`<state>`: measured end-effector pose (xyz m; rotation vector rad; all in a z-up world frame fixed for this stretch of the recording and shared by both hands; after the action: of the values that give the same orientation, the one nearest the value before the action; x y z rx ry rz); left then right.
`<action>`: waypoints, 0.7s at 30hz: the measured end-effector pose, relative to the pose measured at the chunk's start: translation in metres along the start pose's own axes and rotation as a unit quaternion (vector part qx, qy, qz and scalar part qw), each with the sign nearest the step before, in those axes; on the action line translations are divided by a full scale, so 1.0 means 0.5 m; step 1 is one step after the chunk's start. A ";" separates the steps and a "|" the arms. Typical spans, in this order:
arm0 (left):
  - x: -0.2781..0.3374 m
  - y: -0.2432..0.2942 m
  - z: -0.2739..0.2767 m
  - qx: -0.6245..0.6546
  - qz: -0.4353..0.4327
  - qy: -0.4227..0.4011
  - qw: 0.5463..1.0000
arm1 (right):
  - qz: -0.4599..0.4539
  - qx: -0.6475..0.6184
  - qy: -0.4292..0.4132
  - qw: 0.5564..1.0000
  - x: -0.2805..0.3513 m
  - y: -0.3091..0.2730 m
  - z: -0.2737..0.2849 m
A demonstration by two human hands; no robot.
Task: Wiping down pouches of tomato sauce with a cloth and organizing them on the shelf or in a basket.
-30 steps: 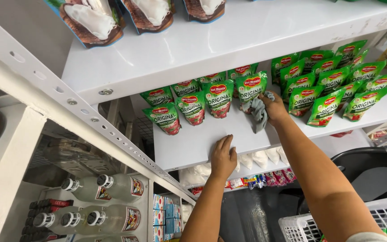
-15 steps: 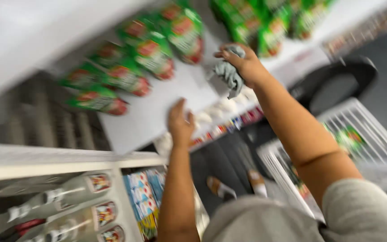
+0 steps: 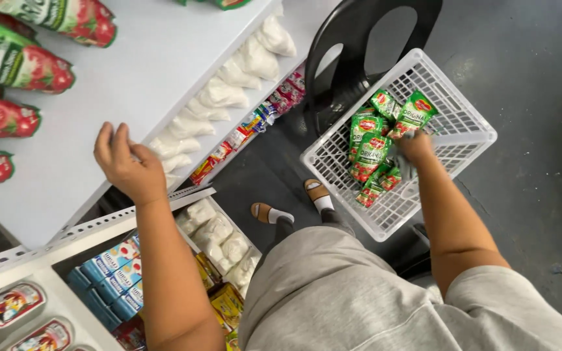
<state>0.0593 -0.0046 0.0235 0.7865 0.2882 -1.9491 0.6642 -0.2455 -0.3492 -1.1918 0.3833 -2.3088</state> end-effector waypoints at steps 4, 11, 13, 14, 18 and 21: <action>0.018 0.080 0.002 -0.021 0.055 -0.004 0.998 | -0.022 0.114 -0.035 0.993 0.008 0.025 -0.075; 0.120 0.267 -0.038 0.010 0.037 -0.092 0.995 | 0.052 0.124 -0.182 0.974 -0.049 -0.056 -0.135; 0.143 0.318 -0.039 0.029 0.036 -0.108 0.993 | 0.024 0.149 -0.189 0.970 -0.016 -0.089 -0.141; 0.146 0.342 -0.046 0.058 0.027 -0.119 0.991 | -0.007 0.169 -0.184 0.968 -0.003 -0.110 -0.136; 0.202 0.384 -0.083 0.120 0.028 -0.161 0.979 | 0.071 0.277 -0.175 0.942 0.062 -0.133 -0.157; 0.252 0.419 -0.131 0.185 0.037 -0.221 0.957 | 0.192 0.396 -0.193 0.877 0.107 -0.150 -0.166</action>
<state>0.2261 -0.1638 -0.0800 0.5583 -0.3802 -2.0711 0.5473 -0.2117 -0.3258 -0.9807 -0.4139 -1.5576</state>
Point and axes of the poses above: each hand's wrist, its own x-axis away from the middle knuckle, its own z-axis out of the back of the hand, y = z × x, the point moved 2 cm from there along -x, towards the middle knuckle, and after that the axes turned 13 degrees about -y, right-handed, at the moved point
